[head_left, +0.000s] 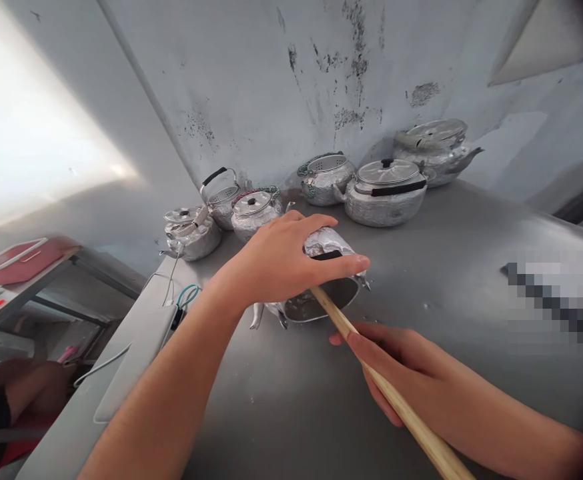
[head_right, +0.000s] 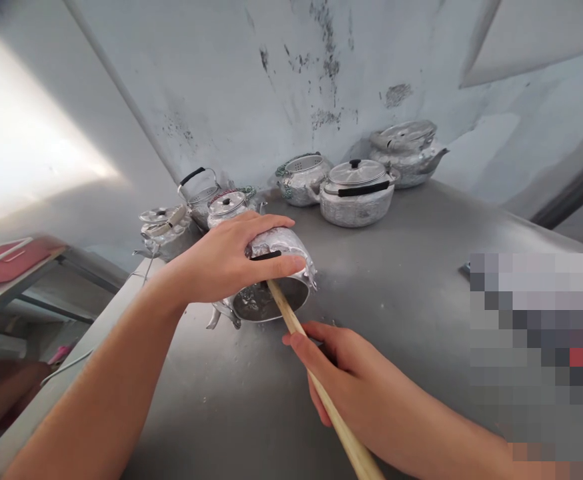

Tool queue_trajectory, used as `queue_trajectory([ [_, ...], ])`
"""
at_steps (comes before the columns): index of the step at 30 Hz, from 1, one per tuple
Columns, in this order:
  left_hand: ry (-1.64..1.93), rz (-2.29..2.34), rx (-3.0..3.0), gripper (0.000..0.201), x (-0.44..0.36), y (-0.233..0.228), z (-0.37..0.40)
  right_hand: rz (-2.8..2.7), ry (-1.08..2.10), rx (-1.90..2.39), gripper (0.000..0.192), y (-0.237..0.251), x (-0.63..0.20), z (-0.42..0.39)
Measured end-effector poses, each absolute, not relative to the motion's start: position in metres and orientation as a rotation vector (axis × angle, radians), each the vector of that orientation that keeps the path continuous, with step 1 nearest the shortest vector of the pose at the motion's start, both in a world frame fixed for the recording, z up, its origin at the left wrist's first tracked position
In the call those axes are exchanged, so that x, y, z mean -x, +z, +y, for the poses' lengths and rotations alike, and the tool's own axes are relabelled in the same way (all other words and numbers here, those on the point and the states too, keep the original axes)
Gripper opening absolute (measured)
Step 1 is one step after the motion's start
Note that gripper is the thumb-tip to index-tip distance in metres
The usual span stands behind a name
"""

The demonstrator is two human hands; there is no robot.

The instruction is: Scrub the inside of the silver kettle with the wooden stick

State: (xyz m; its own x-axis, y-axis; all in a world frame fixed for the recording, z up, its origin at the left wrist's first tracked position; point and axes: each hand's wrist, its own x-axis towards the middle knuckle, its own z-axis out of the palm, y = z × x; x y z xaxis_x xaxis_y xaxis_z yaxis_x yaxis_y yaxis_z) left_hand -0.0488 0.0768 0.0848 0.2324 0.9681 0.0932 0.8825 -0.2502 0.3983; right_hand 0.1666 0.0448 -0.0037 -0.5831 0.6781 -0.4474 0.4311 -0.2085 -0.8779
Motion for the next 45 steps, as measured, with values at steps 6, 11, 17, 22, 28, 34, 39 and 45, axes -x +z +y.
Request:
queue_trajectory([
  [6, 0.472, 1.737, -2.236, 0.083, 0.049, 0.085, 0.077, -1.876, 1.832, 1.324, 0.052, -0.001, -0.166, 0.047],
  [11, 0.461, 1.732, -2.22, 0.084, 0.05, 0.086, 0.077, -1.884, 1.823, 1.35, 0.052, 0.0, -0.166, 0.049],
  [17, 0.481, 1.7, -2.206, 0.079, 0.054, 0.09, 0.078, -1.908, 1.825, 1.351, 0.055, -0.007, -0.169, 0.049],
  [22, 0.488, 1.687, -2.185, 0.082, 0.058, 0.09, 0.079, -1.869, 1.8, 1.3, 0.055, 0.0, -0.168, 0.05],
  [28, 0.525, 1.65, -2.209, 0.087, 0.058, 0.087, 0.079, -1.936, 1.711, 1.307, 0.05, 0.018, -0.16, 0.054],
  [34, 0.539, 1.624, -2.208, 0.08, 0.064, 0.086, 0.08, -1.904, 1.775, 1.273, 0.05, 0.01, -0.154, 0.054],
  [39, 0.549, 1.614, -2.217, 0.073, 0.068, 0.085, 0.081, -1.853, 1.795, 1.323, 0.05, 0.003, -0.154, 0.049],
  [45, 0.523, 1.627, -2.188, 0.079, 0.065, 0.087, 0.08, -1.853, 1.784, 1.352, 0.05, 0.003, -0.156, 0.048],
])
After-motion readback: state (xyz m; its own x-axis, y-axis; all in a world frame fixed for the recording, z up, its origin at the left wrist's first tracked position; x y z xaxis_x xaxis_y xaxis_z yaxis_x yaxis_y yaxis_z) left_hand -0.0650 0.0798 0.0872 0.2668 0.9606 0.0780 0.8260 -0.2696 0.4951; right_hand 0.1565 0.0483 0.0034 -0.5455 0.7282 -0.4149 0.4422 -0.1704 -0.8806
